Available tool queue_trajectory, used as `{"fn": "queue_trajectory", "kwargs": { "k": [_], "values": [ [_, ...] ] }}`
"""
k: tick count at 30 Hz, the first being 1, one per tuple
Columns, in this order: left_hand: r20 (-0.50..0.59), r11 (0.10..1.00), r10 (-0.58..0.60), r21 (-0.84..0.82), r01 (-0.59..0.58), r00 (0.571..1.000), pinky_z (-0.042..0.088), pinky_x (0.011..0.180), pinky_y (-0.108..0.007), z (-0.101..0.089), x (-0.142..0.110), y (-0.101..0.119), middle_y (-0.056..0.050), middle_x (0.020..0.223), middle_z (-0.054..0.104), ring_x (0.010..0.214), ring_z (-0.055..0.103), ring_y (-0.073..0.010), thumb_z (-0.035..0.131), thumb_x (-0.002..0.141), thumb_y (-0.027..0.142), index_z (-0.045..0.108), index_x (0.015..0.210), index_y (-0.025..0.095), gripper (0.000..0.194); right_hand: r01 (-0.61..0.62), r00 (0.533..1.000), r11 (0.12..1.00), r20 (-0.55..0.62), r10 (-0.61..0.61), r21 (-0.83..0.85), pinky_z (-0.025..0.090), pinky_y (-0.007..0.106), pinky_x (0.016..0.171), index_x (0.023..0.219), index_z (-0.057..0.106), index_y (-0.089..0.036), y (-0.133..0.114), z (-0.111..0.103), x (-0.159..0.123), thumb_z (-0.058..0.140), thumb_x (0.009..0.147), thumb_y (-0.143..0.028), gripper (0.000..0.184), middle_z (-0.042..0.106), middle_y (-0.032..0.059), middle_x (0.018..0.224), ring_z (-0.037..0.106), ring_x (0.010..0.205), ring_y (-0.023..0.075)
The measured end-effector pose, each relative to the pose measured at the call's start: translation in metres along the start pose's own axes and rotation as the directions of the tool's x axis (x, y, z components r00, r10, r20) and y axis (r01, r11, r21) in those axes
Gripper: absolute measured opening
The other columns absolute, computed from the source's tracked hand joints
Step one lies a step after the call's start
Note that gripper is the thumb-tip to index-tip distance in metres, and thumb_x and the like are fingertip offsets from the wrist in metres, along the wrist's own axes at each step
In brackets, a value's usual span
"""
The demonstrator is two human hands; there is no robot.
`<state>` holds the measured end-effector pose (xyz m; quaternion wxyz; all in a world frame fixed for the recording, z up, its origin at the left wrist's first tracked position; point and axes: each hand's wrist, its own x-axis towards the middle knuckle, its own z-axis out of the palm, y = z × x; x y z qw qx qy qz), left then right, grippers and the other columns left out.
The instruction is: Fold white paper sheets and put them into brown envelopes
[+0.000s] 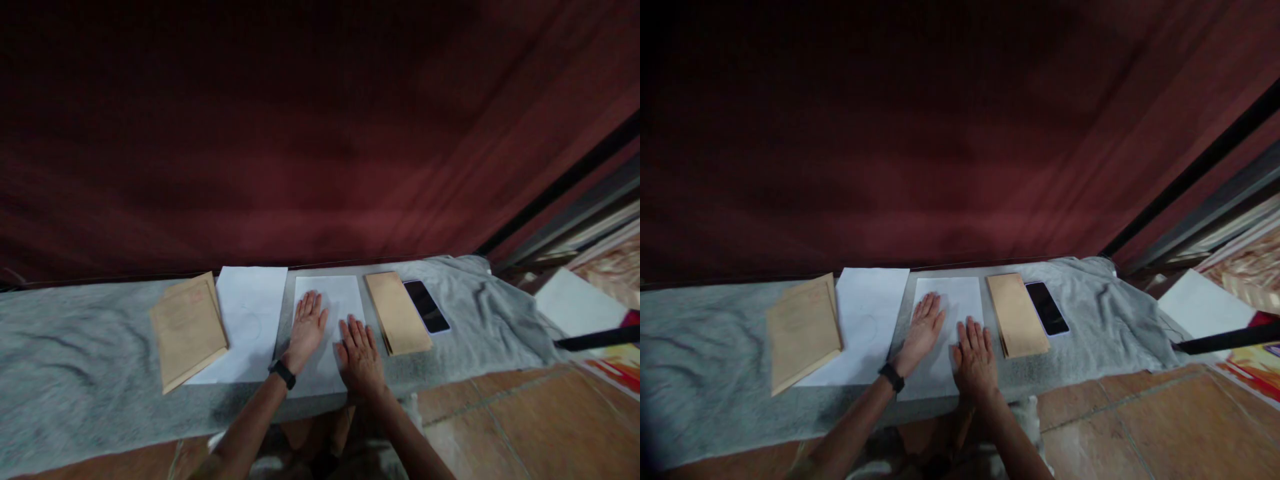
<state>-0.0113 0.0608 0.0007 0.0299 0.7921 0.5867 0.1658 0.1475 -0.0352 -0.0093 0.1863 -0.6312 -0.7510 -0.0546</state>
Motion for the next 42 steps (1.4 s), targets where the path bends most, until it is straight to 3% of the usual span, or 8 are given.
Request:
{"fn": "queue_trajectory", "kwargs": {
  "k": [4,7,13,22,27,33,38,42],
  "values": [
    [0.034,0.978,0.209,-0.021,-0.209,0.977,0.032,0.121,-0.049,-0.007,-0.06,0.024,-0.011,0.158,0.042,0.149,0.033,-0.0238,0.035,0.103,0.036,0.04,0.152,0.017,0.052,0.015,1.0,1.0,0.013,-0.015,0.005,0.026,0.05,0.12,0.157,0.034,-0.019,0.003,0.002,0.0,0.044,0.101,-0.03,0.058,0.035,0.0131,0.161,0.036,0.147,0.0296],
    [0.07,0.972,0.231,0.028,-0.233,0.971,0.029,0.123,-0.05,-0.017,-0.09,0.03,-0.009,0.159,0.041,0.15,0.032,-0.0246,0.039,0.102,0.036,0.041,0.152,0.018,0.053,0.014,1.0,1.0,0.019,-0.015,0.008,0.027,0.049,0.12,0.155,0.037,-0.019,0.006,0.002,-0.003,0.044,0.103,-0.034,0.055,0.037,0.0125,0.16,0.037,0.147,0.029],
    [0.062,0.98,0.162,0.105,-0.168,0.985,0.033,0.121,-0.049,-0.033,-0.115,0.014,-0.013,0.158,0.04,0.149,0.034,-0.0263,0.041,0.101,0.041,0.043,0.151,0.014,0.057,-0.03,0.999,0.999,-0.018,0.03,-0.029,0.031,0.046,0.118,0.155,0.038,-0.016,0.013,0.0,-0.023,0.041,0.105,-0.039,0.055,0.042,0.0141,0.158,0.04,0.145,0.0285],
    [0.007,0.973,0.182,0.146,-0.181,0.983,0.035,0.119,-0.049,-0.027,-0.153,-0.004,-0.013,0.156,0.044,0.145,0.04,-0.0269,0.042,0.101,0.038,0.043,0.15,0.015,0.055,0.01,1.0,0.999,-0.029,-0.012,-0.053,0.036,0.046,0.116,0.159,0.025,-0.014,0.024,-0.011,-0.06,0.04,0.105,-0.037,0.06,0.039,0.0152,0.159,0.037,0.146,0.0283],
    [0.014,0.952,0.239,0.192,-0.237,0.971,0.044,0.113,-0.044,-0.026,-0.164,-0.013,-0.014,0.151,0.051,0.141,0.047,-0.0256,0.046,0.097,0.023,0.047,0.147,0.012,0.051,0.043,0.998,0.999,-0.053,-0.044,-0.022,0.038,0.049,0.115,0.16,0.021,-0.015,0.028,-0.015,-0.07,0.04,0.105,-0.038,0.063,0.038,0.0164,0.159,0.037,0.147,0.0296],
    [0.152,0.908,0.248,0.308,-0.284,0.957,0.048,0.11,-0.043,-0.026,-0.166,-0.012,-0.015,0.148,0.054,0.139,0.05,-0.026,0.043,0.084,-0.002,0.055,0.139,0.013,0.058,0.059,0.995,0.997,-0.083,-0.055,0.043,0.041,0.05,0.114,0.16,0.023,-0.016,0.028,-0.02,-0.074,0.042,0.105,-0.036,0.061,0.041,0.0159,0.158,0.039,0.146,0.0292],
    [0.201,0.902,0.245,0.311,-0.299,0.948,0.049,0.108,-0.044,-0.035,-0.162,-0.006,-0.017,0.149,0.053,0.138,0.05,-0.0284,0.043,0.081,-0.006,0.053,0.142,0.013,0.064,0.058,0.996,0.991,-0.079,-0.049,0.118,0.044,0.052,0.113,0.157,0.031,-0.017,0.032,-0.021,-0.077,0.043,0.104,-0.033,0.056,0.047,0.0163,0.154,0.044,0.143,0.0292],
    [0.215,0.944,0.2,0.221,-0.247,0.956,0.053,0.103,-0.039,-0.05,-0.151,-0.008,-0.016,0.143,0.059,0.132,0.057,-0.0262,0.043,0.082,-0.006,0.059,0.135,0.012,0.059,0.054,0.996,0.957,-0.088,-0.03,0.287,0.048,0.053,0.111,0.151,0.043,-0.021,0.043,-0.023,-0.079,0.039,0.102,-0.02,0.049,0.057,0.0131,0.145,0.052,0.136,0.0263]
  ]
}}
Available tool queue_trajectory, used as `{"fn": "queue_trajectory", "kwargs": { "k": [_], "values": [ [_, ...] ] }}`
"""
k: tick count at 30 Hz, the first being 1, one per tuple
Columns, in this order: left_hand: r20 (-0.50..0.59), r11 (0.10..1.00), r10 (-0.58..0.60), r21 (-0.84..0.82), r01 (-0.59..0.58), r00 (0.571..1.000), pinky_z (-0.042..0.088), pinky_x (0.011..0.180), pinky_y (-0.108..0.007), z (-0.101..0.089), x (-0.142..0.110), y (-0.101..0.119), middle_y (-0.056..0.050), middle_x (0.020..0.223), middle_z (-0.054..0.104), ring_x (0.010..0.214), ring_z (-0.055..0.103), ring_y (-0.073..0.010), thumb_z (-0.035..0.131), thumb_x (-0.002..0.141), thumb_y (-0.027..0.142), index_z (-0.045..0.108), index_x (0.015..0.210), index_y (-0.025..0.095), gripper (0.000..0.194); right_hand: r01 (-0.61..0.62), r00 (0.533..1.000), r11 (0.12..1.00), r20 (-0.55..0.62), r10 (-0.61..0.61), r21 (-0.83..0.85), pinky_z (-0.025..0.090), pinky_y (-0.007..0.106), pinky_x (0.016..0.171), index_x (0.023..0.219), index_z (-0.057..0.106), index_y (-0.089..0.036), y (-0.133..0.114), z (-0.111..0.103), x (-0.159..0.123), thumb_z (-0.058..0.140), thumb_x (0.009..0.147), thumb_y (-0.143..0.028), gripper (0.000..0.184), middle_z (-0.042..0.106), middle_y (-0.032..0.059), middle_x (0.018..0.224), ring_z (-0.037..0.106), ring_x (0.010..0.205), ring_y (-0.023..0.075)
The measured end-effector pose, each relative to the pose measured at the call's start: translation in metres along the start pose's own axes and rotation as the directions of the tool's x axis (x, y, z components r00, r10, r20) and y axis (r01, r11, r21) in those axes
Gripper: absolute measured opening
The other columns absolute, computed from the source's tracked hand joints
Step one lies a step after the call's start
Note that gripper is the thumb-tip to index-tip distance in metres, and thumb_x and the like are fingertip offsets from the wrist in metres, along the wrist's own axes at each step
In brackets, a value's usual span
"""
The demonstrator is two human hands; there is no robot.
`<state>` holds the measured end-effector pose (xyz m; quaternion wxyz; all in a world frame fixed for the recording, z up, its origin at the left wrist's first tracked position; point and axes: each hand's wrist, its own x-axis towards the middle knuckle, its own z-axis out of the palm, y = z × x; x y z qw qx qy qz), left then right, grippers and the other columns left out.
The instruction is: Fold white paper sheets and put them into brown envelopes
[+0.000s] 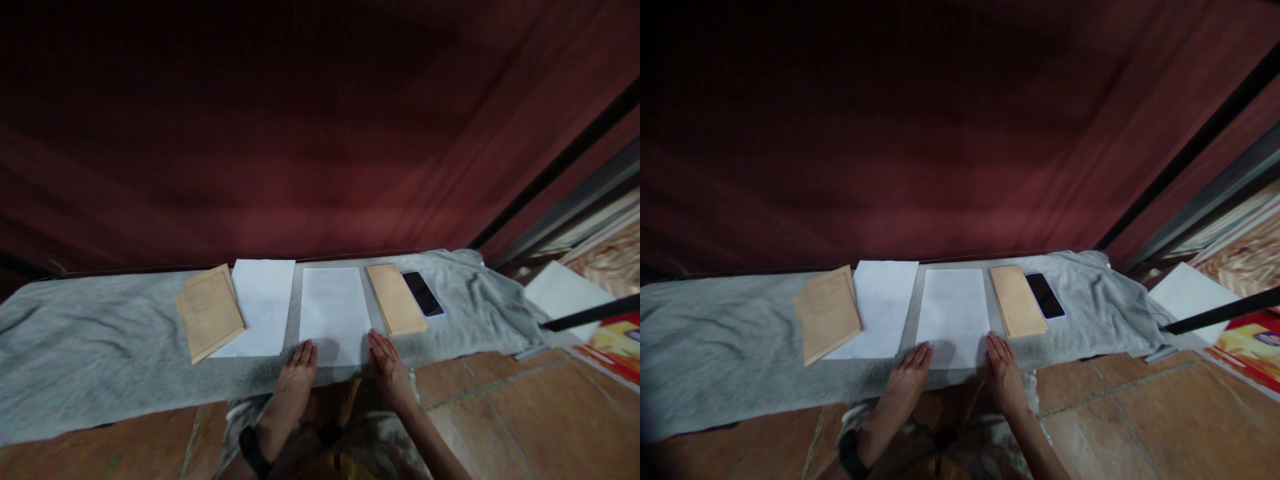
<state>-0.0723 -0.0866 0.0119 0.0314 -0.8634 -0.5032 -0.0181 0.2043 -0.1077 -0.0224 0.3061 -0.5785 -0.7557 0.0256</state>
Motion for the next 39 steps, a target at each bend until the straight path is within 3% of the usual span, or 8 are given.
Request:
{"fn": "queue_trajectory", "kwargs": {
  "k": [5,11,15,19,25,30,35,39],
  "values": [
    [-0.043,0.981,-0.069,-0.185,0.06,0.997,0.06,0.091,-0.035,-0.017,-0.001,-0.011,-0.01,0.127,0.07,0.113,0.069,-0.0234,0.043,0.086,-0.004,0.069,0.117,0.018,0.046,-0.092,0.996,0.967,0.031,0.087,0.237,0.051,0.05,0.108,0.142,0.055,-0.026,0.013,-0.009,-0.002,0.039,0.094,-0.01,0.053,0.064,0.0095,0.137,0.059,0.129,0.0238],
    [-0.344,0.853,-0.173,-0.52,-0.034,0.923,0.061,0.084,-0.03,-0.027,-0.017,-0.013,-0.005,0.102,0.078,0.092,0.075,-0.0182,0.043,0.1,0.017,0.068,0.107,0.022,0.027,-0.224,0.974,0.885,0.067,0.215,0.409,0.046,0.05,0.113,0.135,0.063,-0.027,0.027,-0.017,-0.002,0.042,0.097,-0.022,0.044,0.064,0.0087,0.137,0.06,0.128,0.0251],
    [-0.317,0.726,-0.139,-0.677,-0.121,0.938,0.06,0.078,-0.022,-0.043,-0.023,-0.014,-0.001,0.096,0.077,0.086,0.074,-0.0141,0.045,0.102,0.024,0.068,0.104,0.024,0.023,-0.248,0.966,0.855,0.047,0.255,0.456,0.036,0.052,0.12,0.146,0.05,-0.026,0.027,-0.022,0.004,0.055,0.095,-0.034,0.052,0.05,0.0097,0.152,0.048,0.14,0.0274],
    [-0.253,0.713,-0.009,-0.68,-0.171,0.967,0.058,0.076,-0.022,-0.063,-0.02,-0.018,-0.001,0.094,0.077,0.084,0.073,-0.0133,0.046,0.101,0.019,0.069,0.103,0.025,0.023,-0.227,0.971,0.833,0.053,0.233,0.504,0.03,0.051,0.123,0.15,0.043,-0.024,0.019,-0.021,0.018,0.057,0.093,-0.033,0.06,0.041,0.0105,0.158,0.038,0.146,0.0282],
    [-0.207,0.71,0.045,-0.681,-0.177,0.977,0.057,0.078,-0.023,-0.084,-0.013,-0.028,0.0,0.095,0.076,0.087,0.072,-0.0143,0.048,0.1,0.019,0.07,0.101,0.026,0.023,-0.254,0.958,0.81,0.026,0.284,0.529,0.039,0.048,0.118,0.141,0.053,-0.022,0.018,-0.02,0.035,0.061,0.089,-0.036,0.055,0.045,0.012,0.155,0.044,0.142,0.0286],
    [-0.164,0.607,-0.207,-0.794,-0.004,0.965,0.057,0.086,-0.028,-0.068,-0.003,-0.038,-0.001,0.104,0.077,0.095,0.072,-0.0165,0.054,0.098,0.034,0.069,0.11,0.027,0.021,-0.289,0.957,0.873,0.152,0.249,0.393,0.056,0.041,0.097,0.109,0.073,-0.025,0.018,-0.021,0.039,0.05,0.094,-0.037,0.03,0.075,0.008,0.113,0.07,0.108,0.0252],
    [0.023,0.368,-0.491,-0.9,0.232,0.871,0.059,0.085,-0.035,-0.034,0.021,-0.038,-0.005,0.111,0.075,0.096,0.073,-0.0205,0.062,0.089,0.041,0.058,0.13,0.022,0.046,-0.407,0.913,0.893,0.077,0.399,0.194,0.058,0.035,0.078,0.101,0.071,-0.022,0.015,-0.009,0.048,0.045,0.097,-0.049,0.038,0.077,0.0087,0.093,0.073,0.086,0.0249],
    [0.065,0.35,-0.535,-0.891,0.291,0.842,0.06,0.082,-0.036,-0.015,0.036,-0.032,-0.006,0.101,0.077,0.091,0.074,-0.0223,0.06,0.087,0.034,0.057,0.131,0.02,0.046,-0.411,0.911,0.906,0.045,0.409,0.101,0.055,0.031,0.073,0.096,0.068,-0.019,0.013,-0.002,0.059,0.04,0.099,-0.049,0.04,0.075,0.0102,0.088,0.072,0.08,0.0228]
  ]
}}
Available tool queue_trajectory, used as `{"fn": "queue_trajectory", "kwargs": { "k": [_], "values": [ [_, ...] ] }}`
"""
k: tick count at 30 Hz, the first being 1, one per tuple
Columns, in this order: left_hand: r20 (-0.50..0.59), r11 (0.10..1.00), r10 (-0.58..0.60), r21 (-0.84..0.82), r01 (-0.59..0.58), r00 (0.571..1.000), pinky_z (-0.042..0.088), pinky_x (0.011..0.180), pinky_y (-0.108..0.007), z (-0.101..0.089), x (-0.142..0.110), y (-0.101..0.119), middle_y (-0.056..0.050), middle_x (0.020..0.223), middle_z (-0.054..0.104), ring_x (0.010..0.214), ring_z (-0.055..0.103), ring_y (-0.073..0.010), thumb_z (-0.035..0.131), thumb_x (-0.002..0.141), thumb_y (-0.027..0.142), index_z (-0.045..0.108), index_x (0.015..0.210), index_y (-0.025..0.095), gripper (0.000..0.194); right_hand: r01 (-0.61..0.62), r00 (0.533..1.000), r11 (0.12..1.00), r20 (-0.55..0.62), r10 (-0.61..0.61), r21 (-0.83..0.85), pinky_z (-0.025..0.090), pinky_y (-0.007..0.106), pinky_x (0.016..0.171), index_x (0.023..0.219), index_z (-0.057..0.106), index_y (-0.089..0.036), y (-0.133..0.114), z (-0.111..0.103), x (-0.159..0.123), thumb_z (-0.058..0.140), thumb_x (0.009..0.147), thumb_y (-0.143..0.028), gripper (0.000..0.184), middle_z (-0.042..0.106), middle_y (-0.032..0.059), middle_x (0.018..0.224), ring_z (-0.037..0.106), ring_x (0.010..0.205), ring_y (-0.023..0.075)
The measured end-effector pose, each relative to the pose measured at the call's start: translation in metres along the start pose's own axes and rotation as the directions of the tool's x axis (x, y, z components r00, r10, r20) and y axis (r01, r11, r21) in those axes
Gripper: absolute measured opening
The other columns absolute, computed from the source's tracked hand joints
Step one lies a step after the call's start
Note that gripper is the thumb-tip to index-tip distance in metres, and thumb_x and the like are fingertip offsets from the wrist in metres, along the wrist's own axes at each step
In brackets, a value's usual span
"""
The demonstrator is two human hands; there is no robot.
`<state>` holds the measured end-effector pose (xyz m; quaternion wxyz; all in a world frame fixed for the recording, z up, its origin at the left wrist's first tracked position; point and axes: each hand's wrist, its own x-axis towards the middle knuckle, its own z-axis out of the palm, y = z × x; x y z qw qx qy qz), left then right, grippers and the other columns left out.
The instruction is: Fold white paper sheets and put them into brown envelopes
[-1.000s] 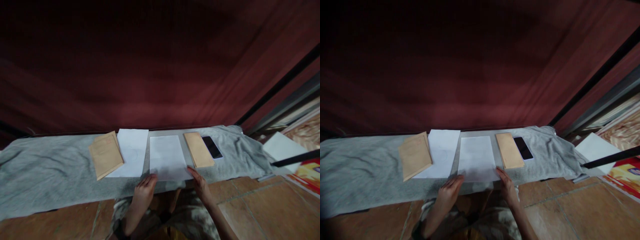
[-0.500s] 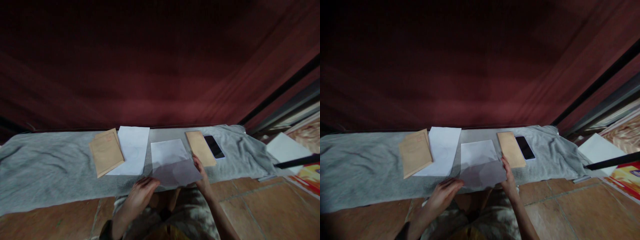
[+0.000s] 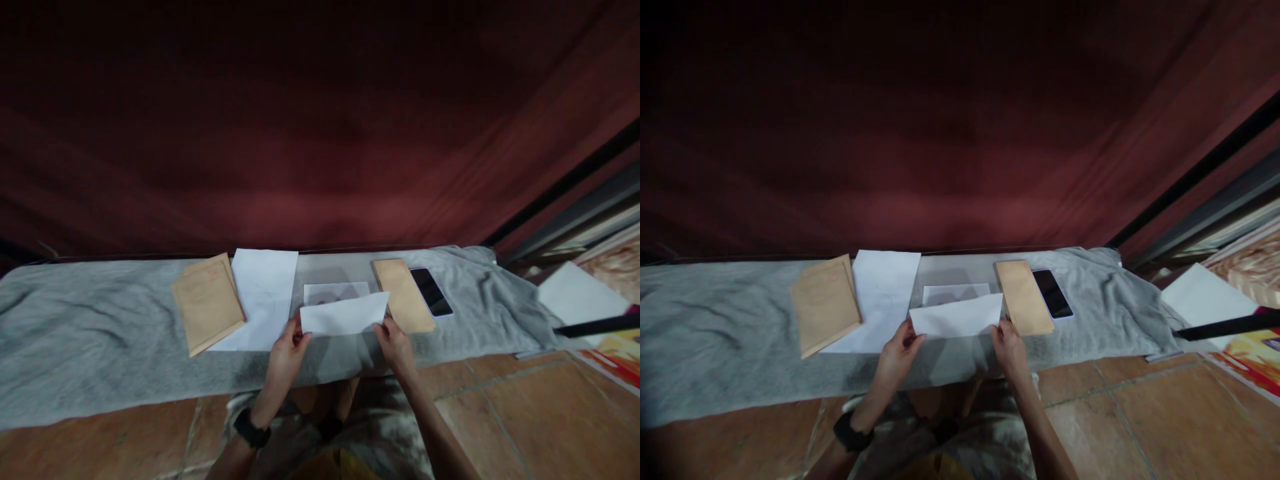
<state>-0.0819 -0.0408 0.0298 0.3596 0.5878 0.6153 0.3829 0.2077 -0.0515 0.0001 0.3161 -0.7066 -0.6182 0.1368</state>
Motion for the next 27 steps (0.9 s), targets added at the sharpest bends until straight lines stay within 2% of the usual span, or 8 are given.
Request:
{"fn": "queue_trajectory", "kwargs": {
  "k": [6,9,12,18,20,23,25,27],
  "values": [
    [-0.049,0.993,-0.004,0.119,0.01,0.999,0.058,0.075,-0.033,0.015,0.007,-0.004,-0.003,0.096,0.074,0.082,0.072,-0.0199,0.056,0.089,0.024,0.041,0.15,0.02,0.063,0.042,0.999,0.99,-0.003,-0.043,-0.137,0.055,0.033,0.076,0.125,0.059,-0.018,-0.008,0.005,0.001,0.04,0.1,-0.036,0.037,0.074,0.0106,0.105,0.072,0.089,0.0238],
    [-0.078,0.976,0.077,0.208,-0.059,0.994,0.058,0.08,-0.033,0.018,0.008,-0.008,-0.006,0.111,0.071,0.091,0.07,-0.0199,0.055,0.089,0.02,0.039,0.151,0.021,0.064,0.036,0.999,0.974,-0.017,-0.041,-0.225,0.055,0.033,0.077,0.136,0.052,-0.018,-0.01,0.01,-0.003,0.039,0.1,-0.032,0.041,0.073,0.0119,0.114,0.073,0.095,0.025],
    [-0.062,0.929,0.152,0.349,-0.122,0.986,0.058,0.087,-0.036,0.019,0.007,-0.01,-0.01,0.122,0.066,0.102,0.068,-0.0223,0.05,0.09,0.014,0.043,0.148,0.022,0.059,0.054,0.998,0.956,-0.017,-0.062,-0.288,0.055,0.034,0.077,0.141,0.048,-0.017,-0.01,0.014,-0.008,0.037,0.101,-0.03,0.043,0.072,0.0138,0.118,0.072,0.098,0.0267],
    [0.048,0.752,0.277,0.611,-0.248,0.96,0.048,0.106,-0.048,0.029,0.002,0.005,-0.016,0.136,0.059,0.126,0.057,-0.0296,0.043,0.095,0.012,0.053,0.141,0.018,0.047,0.033,0.999,0.944,-0.02,-0.042,-0.327,0.054,0.037,0.078,0.14,0.051,-0.017,-0.016,0.01,-0.009,0.037,0.102,-0.03,0.043,0.071,0.0153,0.108,0.07,0.09,0.0271],
    [0.111,0.704,0.33,0.632,-0.323,0.937,0.042,0.112,-0.052,0.041,0.002,0.011,-0.016,0.147,0.052,0.14,0.045,-0.0318,0.043,0.097,0.017,0.048,0.145,0.017,0.048,0.044,0.997,0.95,-0.04,-0.059,-0.308,0.054,0.043,0.086,0.139,0.053,-0.016,-0.022,0.01,-0.007,0.039,0.102,-0.031,0.043,0.068,0.0177,0.113,0.068,0.099,0.0297],
    [0.226,0.654,0.365,0.628,-0.421,0.903,0.032,0.119,-0.056,0.064,0.006,0.015,-0.015,0.161,0.035,0.152,0.025,-0.0309,0.04,0.098,0.019,0.034,0.154,0.015,0.056,0.135,0.988,0.972,-0.049,-0.146,-0.19,0.049,0.05,0.1,0.143,0.05,-0.017,-0.036,0.021,-0.001,0.041,0.102,-0.034,0.046,0.061,0.0188,0.133,0.059,0.121,0.0318],
    [0.291,0.626,0.359,0.63,-0.46,0.887,0.028,0.121,-0.055,0.078,0.01,0.015,-0.017,0.164,0.029,0.153,0.021,-0.0295,0.038,0.097,0.015,0.026,0.157,0.012,0.062,0.217,0.976,0.972,0.01,-0.217,-0.087,0.047,0.046,0.107,0.148,0.046,-0.018,-0.049,0.033,0.004,0.037,0.103,-0.035,0.049,0.055,0.0154,0.144,0.053,0.131,0.0284],
    [0.331,0.604,0.351,0.635,-0.482,0.876,0.027,0.122,-0.053,0.088,0.015,0.014,-0.019,0.164,0.026,0.153,0.021,-0.0294,0.039,0.096,0.014,0.022,0.158,0.011,0.065,0.276,0.958,0.959,0.096,-0.269,-0.067,0.042,0.045,0.113,0.151,0.045,-0.019,-0.06,0.046,0.009,0.031,0.105,-0.036,0.05,0.051,0.0124,0.151,0.047,0.139,0.0258]
  ]
}}
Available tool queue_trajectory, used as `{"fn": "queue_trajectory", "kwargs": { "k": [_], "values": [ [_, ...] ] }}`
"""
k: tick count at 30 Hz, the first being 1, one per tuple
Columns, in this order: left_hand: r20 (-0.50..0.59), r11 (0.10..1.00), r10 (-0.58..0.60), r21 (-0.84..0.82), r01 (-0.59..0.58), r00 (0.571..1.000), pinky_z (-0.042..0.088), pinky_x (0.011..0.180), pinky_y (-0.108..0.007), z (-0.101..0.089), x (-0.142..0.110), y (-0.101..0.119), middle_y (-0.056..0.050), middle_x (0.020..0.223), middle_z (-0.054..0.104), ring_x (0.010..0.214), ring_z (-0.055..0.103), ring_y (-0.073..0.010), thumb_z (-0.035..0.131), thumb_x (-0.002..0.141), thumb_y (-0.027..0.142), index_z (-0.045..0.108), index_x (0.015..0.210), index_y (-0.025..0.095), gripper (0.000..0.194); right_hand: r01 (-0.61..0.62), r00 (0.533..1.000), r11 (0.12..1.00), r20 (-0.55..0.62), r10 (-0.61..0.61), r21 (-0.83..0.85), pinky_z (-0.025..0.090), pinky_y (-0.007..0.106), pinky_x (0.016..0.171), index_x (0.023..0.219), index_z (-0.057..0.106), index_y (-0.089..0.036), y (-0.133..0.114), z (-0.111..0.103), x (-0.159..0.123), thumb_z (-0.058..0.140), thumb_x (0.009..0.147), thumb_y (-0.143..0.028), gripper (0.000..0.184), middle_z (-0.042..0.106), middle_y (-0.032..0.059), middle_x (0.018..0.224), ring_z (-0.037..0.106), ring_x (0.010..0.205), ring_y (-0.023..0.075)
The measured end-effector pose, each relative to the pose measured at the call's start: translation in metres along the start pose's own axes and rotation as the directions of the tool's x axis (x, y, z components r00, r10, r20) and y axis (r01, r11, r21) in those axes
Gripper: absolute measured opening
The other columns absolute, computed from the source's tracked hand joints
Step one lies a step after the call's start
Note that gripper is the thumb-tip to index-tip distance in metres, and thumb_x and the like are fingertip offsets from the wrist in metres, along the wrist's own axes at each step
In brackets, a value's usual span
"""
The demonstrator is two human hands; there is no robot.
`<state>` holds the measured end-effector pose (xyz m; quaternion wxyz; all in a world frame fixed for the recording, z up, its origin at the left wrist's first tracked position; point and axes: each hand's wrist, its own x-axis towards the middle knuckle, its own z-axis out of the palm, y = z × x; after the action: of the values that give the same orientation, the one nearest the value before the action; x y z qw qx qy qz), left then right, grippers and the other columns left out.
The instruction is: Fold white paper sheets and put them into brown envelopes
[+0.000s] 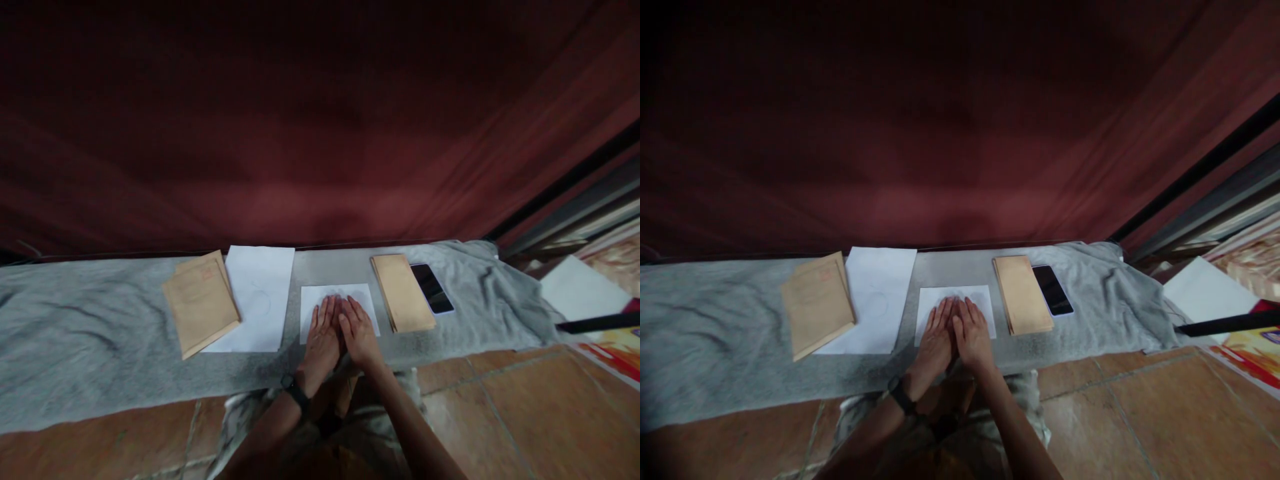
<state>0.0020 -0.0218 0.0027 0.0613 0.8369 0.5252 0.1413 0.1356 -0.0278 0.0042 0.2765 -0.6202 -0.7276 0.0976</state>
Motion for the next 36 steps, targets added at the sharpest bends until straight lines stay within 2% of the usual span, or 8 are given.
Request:
{"fn": "queue_trajectory", "kwargs": {
  "k": [3,5,11,17,22,29,31,36],
  "values": [
    [0.009,1.0,-0.009,0.02,0.008,1.0,0.025,0.123,-0.052,0.006,0.006,-0.002,-0.02,0.164,0.027,0.153,0.023,-0.0292,0.04,0.097,0.016,0.023,0.158,0.009,0.064,0.053,0.995,0.997,0.093,-0.047,-0.057,0.032,0.048,0.12,0.153,0.041,-0.02,-0.006,0.012,0.011,0.027,0.107,-0.036,0.051,0.046,0.0099,0.156,0.039,0.145,0.024],
    [-0.008,0.998,-0.053,0.028,0.053,0.999,0.025,0.123,-0.05,0.006,0.008,-0.008,-0.02,0.162,0.03,0.152,0.024,-0.0275,0.037,0.097,0.015,0.025,0.157,0.007,0.062,0.049,0.994,0.992,0.099,-0.038,-0.115,0.029,0.05,0.121,0.154,0.04,-0.02,-0.003,0.015,0.015,0.027,0.107,-0.037,0.051,0.042,0.0099,0.158,0.035,0.148,0.0245],
    [-0.092,0.983,-0.181,0.008,0.183,0.979,0.026,0.123,-0.052,0.003,0.009,-0.025,-0.02,0.161,0.033,0.152,0.025,-0.0281,0.035,0.1,0.026,0.027,0.156,0.005,0.06,0.002,1.0,0.972,0.027,0.005,-0.233,0.029,0.051,0.12,0.154,0.04,-0.016,0.016,0.018,0.022,0.032,0.106,-0.04,0.054,0.036,0.014,0.161,0.032,0.149,0.0285],
    [-0.176,0.967,-0.253,-0.027,0.252,0.951,0.028,0.122,-0.053,0.0,0.008,-0.032,-0.022,0.16,0.033,0.152,0.024,-0.0303,0.035,0.101,0.029,0.027,0.155,0.004,0.061,-0.063,0.996,0.968,-0.079,0.045,-0.244,0.03,0.054,0.118,0.155,0.034,-0.008,0.031,0.02,0.023,0.028,0.107,-0.044,0.061,0.037,0.0214,0.158,0.035,0.147,0.0324],
    [-0.208,0.954,-0.298,-0.05,0.294,0.932,0.028,0.122,-0.053,-0.002,0.007,-0.032,-0.025,0.159,0.033,0.15,0.029,-0.0328,0.037,0.101,0.032,0.029,0.154,0.001,0.062,-0.103,0.986,0.966,-0.15,0.068,-0.236,0.033,0.056,0.117,0.156,0.029,-0.004,0.034,0.019,0.017,0.031,0.106,-0.044,0.064,0.035,0.0249,0.158,0.035,0.147,0.0347],
    [-0.236,0.958,-0.283,-0.024,0.286,0.93,0.028,0.121,-0.055,-0.001,0.007,-0.031,-0.026,0.158,0.034,0.151,0.028,-0.0331,0.036,0.101,0.03,0.026,0.155,0.001,0.062,-0.172,0.969,0.958,-0.217,0.122,-0.229,0.035,0.055,0.116,0.157,0.027,-0.006,0.029,0.017,0.003,0.029,0.107,-0.037,0.059,0.035,0.0246,0.158,0.035,0.147,0.0339],
    [-0.231,0.958,-0.28,-0.009,0.285,0.932,0.027,0.122,-0.054,-0.001,0.007,-0.03,-0.027,0.158,0.034,0.151,0.027,-0.0332,0.036,0.102,0.029,0.027,0.154,-0.001,0.061,-0.147,0.977,0.96,-0.184,0.104,-0.238,0.033,0.054,0.117,0.158,0.026,-0.008,0.023,0.017,-0.002,0.027,0.107,-0.034,0.057,0.034,0.0215,0.16,0.032,0.149,0.0321],
    [-0.188,0.962,-0.259,0.043,0.271,0.947,0.026,0.122,-0.055,-0.005,0.007,-0.033,-0.025,0.16,0.031,0.152,0.024,-0.0332,0.037,0.101,0.029,0.031,0.153,0.0,0.06,0.064,0.998,0.964,-0.01,-0.069,-0.259,0.027,0.046,0.122,0.158,0.029,-0.015,-0.002,0.024,-0.016,0.031,0.106,-0.033,0.055,0.038,0.0122,0.16,0.032,0.15,0.0249]
  ]
}}
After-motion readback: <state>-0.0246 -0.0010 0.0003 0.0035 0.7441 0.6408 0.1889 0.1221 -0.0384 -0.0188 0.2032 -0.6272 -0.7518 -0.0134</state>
